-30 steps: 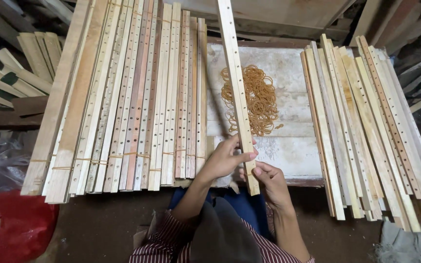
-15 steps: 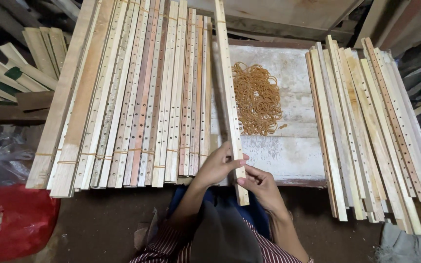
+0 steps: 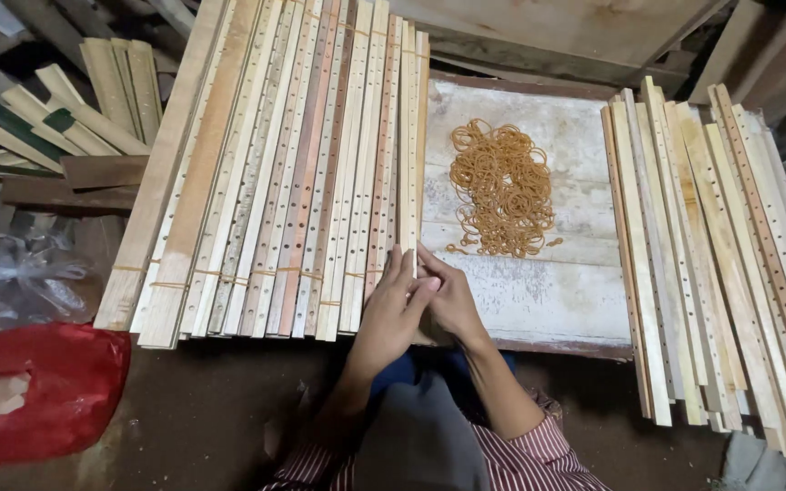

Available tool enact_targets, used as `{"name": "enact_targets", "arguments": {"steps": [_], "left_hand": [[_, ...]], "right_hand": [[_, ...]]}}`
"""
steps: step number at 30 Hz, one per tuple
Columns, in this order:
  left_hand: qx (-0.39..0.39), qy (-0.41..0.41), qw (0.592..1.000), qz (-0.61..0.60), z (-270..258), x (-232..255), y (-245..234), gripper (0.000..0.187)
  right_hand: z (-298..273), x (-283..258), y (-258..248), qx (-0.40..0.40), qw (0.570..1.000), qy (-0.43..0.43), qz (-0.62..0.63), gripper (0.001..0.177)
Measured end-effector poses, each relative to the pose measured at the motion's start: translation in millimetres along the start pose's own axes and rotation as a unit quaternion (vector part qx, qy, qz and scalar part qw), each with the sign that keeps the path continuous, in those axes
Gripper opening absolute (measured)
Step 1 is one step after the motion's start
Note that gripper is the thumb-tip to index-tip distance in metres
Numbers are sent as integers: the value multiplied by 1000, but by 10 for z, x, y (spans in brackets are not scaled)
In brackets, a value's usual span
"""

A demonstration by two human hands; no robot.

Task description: Inspecting and bundling wooden slats using rubber bands

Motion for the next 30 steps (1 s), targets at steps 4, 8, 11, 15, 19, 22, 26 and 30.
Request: {"name": "enact_targets", "arguments": {"steps": [4,8,11,15,19,22,26,30], "left_hand": [[-14,1,1000,11,-112,93,3,82],[-2,40,996,79,-131,-22,88,85],[-2,56,994,95,-139,-2,120,86],[-2,59,993,102,-127,-63,175,86],[-8,44,994,97,-109,-113,232,88],[18,60,991,118,-86,-91,255,85],[44,85,985,142,-83,-82,376,86],[9,126,986,109,-66,60,669,81]], "right_hand": [[45,23,55,-6,1000,-9,-7,69],[-66,-606,142,-2,985,2,-172,70],[-23,-468,126,-20,971,0,-239,69],[-141,-928,253,-41,962,7,-271,56],[34,-283,150,-38,947,-62,-313,40],[-22,-435,209,-52,971,-78,-222,35],[-237,-823,140,-5,983,-125,-136,25],[-454,-540,-368,137,983,-104,-66,27]]}}
Point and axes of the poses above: each hand's wrist, its own z-axis towards the middle knuckle, its own y-axis out of the palm, x = y × z, the point moved 6 cm from there along z, towards the middle knuckle, and after that the axes turned 10 degrees about x, right-handed, at the moved point
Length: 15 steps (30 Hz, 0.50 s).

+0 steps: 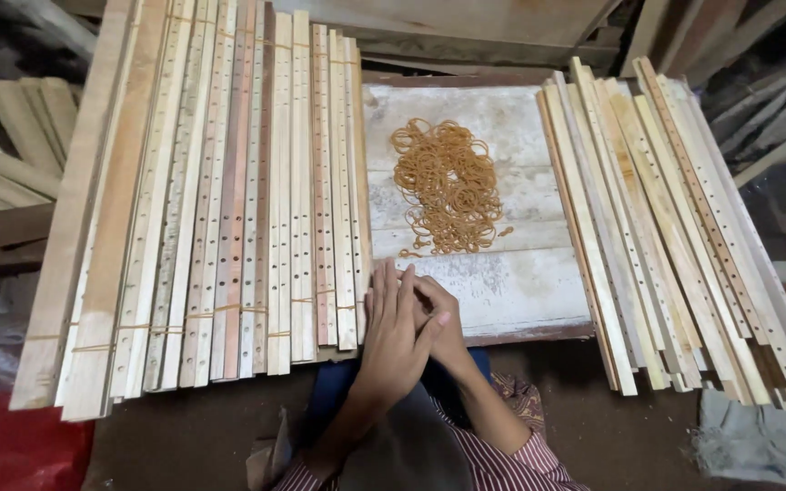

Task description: Inspecting and bundling wooden slats using rubber bands

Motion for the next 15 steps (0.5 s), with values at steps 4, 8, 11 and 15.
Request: {"name": "enact_targets", "arguments": {"steps": [4,8,11,15], "left_hand": [[-82,8,992,-93,103,226,496,78],[-186,-10,960,-208,140,195,1390,74],[-240,-66,921,-299,119,270,1919,67],[-269,-153,876,-370,126,294,2566,63]], "right_hand": [[-156,368,-762,63,997,6,-51,30],[-320,155,-1652,233,936,-76,-251,20],[-442,250,-2236,320,841,-118,-419,23],[-530,386,-2657,334,762,-85,-548,43]]}}
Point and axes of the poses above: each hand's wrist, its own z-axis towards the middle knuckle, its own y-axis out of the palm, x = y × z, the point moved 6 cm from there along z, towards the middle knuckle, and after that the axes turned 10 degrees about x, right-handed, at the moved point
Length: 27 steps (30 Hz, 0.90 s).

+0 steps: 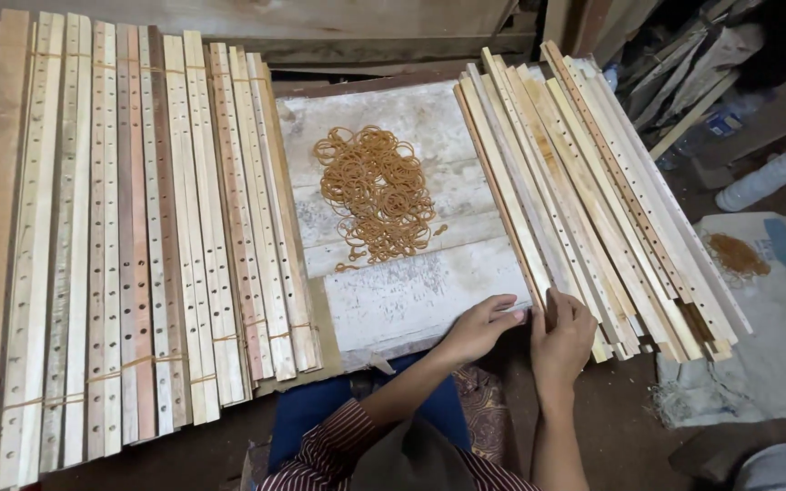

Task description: Inspecting and bundling wooden slats using rubber bands

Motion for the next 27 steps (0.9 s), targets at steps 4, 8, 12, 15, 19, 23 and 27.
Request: {"name": "enact_targets", "arguments": {"steps": [4,8,12,15,19,23,27], "left_hand": [[-1,-3,999,-43,225,-218,219,67],[-15,-83,996,-20,208,-186,334,65],[-34,-144,989,27,122,-132,398,67],[-56,-187,980,28,23,-101,437,60],[-86,-221,971,32,-38,-370,647,78],[-102,-269,955,-67,97,-888,939,59],[-74,-288,939,-171,54,-925,1006,25]], "right_hand": [[-30,157,-25,-36,999,35,-14,45],[-23,176,-60,-109,992,50,-36,47],[37,135,-183,-178,973,55,-138,51],[-10,229,-192,-212,957,57,-191,51],[-24,292,-281,-266,939,79,-206,51],[-24,363,-369,-299,931,137,-160,44],[-30,524,-394,-333,922,179,-82,38]]}}
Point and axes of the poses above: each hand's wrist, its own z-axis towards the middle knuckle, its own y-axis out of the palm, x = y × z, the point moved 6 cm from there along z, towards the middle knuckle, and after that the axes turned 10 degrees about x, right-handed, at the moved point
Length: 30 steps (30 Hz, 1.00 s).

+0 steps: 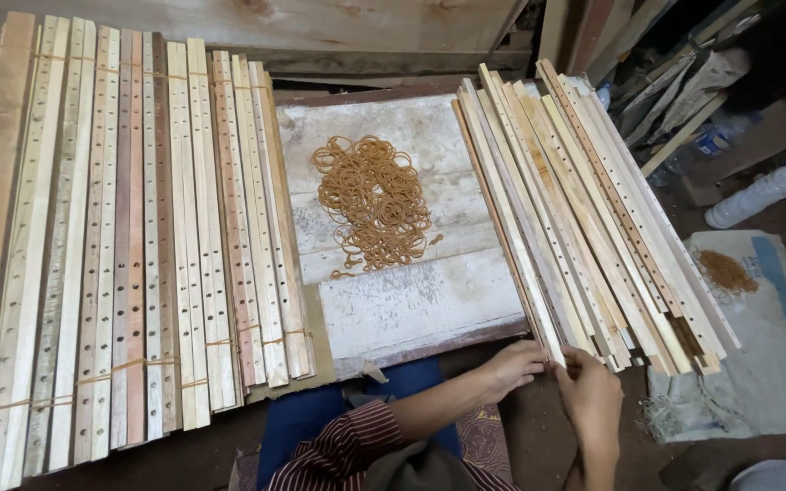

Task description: Inspecting and bundling wooden slats using rubber bands

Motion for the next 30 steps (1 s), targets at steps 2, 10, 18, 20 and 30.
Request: {"name": "enact_targets", "arguments": {"steps": [2,10,18,20,30], "left_hand": [[7,17,1000,20,-147,68,5,29],[88,128,986,62,-667,448,-213,68],[116,192,961,163,-1150,700,-505,64],[138,177,949,221,-1333,765,-559,67],[252,321,768,494,-2205,1129,-845,44]], "right_hand": [[34,60,13,-30,999,-1,12,40],[-81,-200,-25,-83,993,-58,58,39],[9,-683,329,-192,941,-28,276,62],[-55,-1125,264,-222,924,-31,310,53],[-7,-2046,660,-308,735,-3,605,42]]}}
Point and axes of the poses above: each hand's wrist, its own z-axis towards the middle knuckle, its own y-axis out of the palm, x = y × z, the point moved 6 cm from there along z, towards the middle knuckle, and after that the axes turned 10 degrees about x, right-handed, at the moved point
